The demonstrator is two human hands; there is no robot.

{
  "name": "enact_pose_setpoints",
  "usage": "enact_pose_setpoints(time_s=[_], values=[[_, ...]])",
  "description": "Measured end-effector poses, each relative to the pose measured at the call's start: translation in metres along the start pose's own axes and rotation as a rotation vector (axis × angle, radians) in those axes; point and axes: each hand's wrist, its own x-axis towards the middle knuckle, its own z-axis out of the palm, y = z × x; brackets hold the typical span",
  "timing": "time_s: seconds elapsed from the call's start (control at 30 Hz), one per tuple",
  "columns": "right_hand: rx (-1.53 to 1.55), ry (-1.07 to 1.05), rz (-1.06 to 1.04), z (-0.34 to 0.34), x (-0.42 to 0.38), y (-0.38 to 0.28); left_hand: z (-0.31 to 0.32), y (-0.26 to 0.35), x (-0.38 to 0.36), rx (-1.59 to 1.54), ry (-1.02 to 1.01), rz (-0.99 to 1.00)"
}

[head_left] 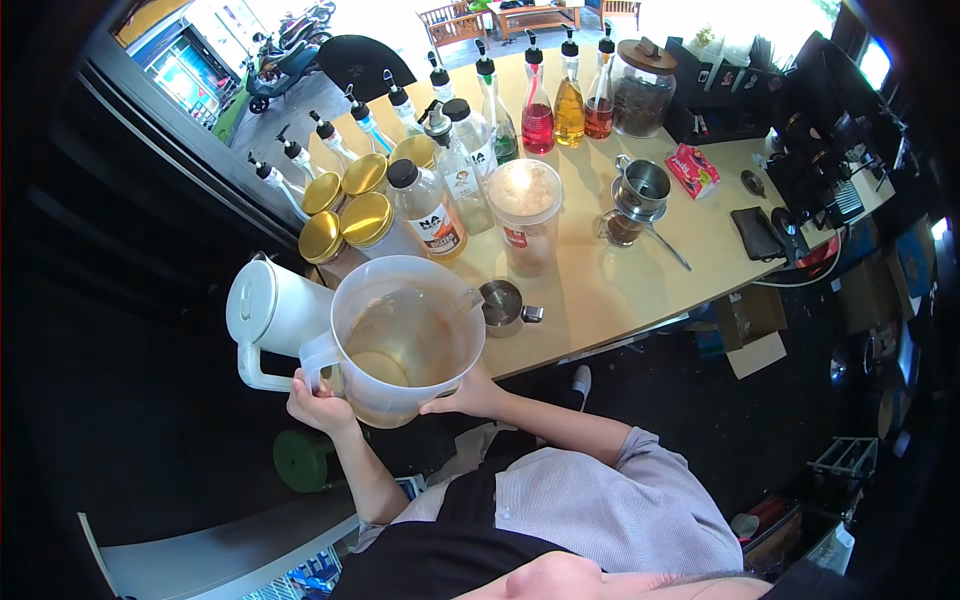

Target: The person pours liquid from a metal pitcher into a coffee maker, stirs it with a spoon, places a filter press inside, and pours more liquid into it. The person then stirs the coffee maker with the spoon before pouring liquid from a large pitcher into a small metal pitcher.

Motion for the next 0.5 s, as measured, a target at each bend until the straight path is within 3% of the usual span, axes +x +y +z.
enact_pose_setpoints(time_s=[0.27,0.5], values=[[-0.023,0.014,-0.003,0.009,0.009,-0.006,-0.007,-0.002,0.005,-0.091,0.088,-0.106],[-0.041,0.074,-0.131,0.017,0.026,-0.016,-0.021,-0.025,0.014,-0.217,0.131,-0.136]])
